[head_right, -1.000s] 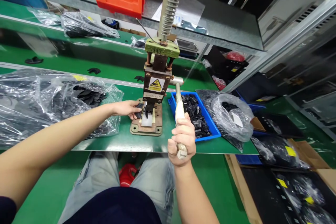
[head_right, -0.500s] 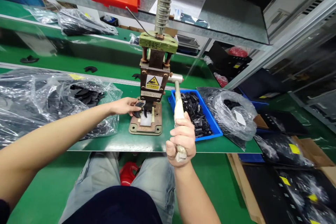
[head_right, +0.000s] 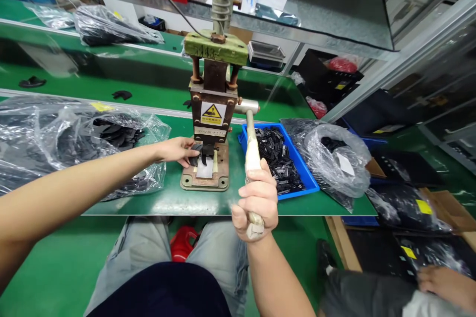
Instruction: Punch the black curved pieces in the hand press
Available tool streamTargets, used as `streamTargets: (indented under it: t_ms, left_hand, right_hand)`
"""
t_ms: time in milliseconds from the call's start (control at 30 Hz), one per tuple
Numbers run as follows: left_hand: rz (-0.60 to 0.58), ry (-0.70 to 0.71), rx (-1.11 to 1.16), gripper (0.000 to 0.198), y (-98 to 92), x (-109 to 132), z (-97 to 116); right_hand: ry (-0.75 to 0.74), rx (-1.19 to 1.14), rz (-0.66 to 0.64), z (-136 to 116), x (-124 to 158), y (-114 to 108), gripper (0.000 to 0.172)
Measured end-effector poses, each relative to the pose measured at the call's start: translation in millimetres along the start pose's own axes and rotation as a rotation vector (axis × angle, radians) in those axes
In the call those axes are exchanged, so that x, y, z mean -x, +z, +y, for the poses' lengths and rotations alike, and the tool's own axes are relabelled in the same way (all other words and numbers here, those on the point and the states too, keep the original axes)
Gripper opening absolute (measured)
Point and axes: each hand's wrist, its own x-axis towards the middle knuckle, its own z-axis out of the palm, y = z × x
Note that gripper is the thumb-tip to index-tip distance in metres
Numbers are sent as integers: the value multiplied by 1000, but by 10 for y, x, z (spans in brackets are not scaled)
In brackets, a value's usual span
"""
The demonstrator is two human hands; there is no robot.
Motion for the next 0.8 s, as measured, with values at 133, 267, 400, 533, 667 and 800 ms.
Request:
streamTargets:
  t_ms: [133, 267, 400, 533, 667, 800]
  left_hand:
    - [13, -152, 14, 36, 11, -19, 59]
    - [-39, -282, 163, 41, -1, -33, 72]
    - [-45, -239, 245, 52, 26, -17, 58]
    - [32, -128, 211, 55, 177, 190, 24]
    - [82, -62, 198, 38, 192, 488, -174]
    - [124, -19, 199, 48, 127, 802, -357]
  right_hand:
    - [-13, -9, 35, 14, 15, 21, 19]
    - [-25, -30, 60, 20, 9, 57, 19]
    - [-69, -98, 109, -8, -304, 129, 13]
    - [-4, -86, 81, -57, -1012, 240, 38]
    - [126, -151, -61, 32, -1425, 226, 60]
    - [319, -50, 40, 117, -774, 181, 62]
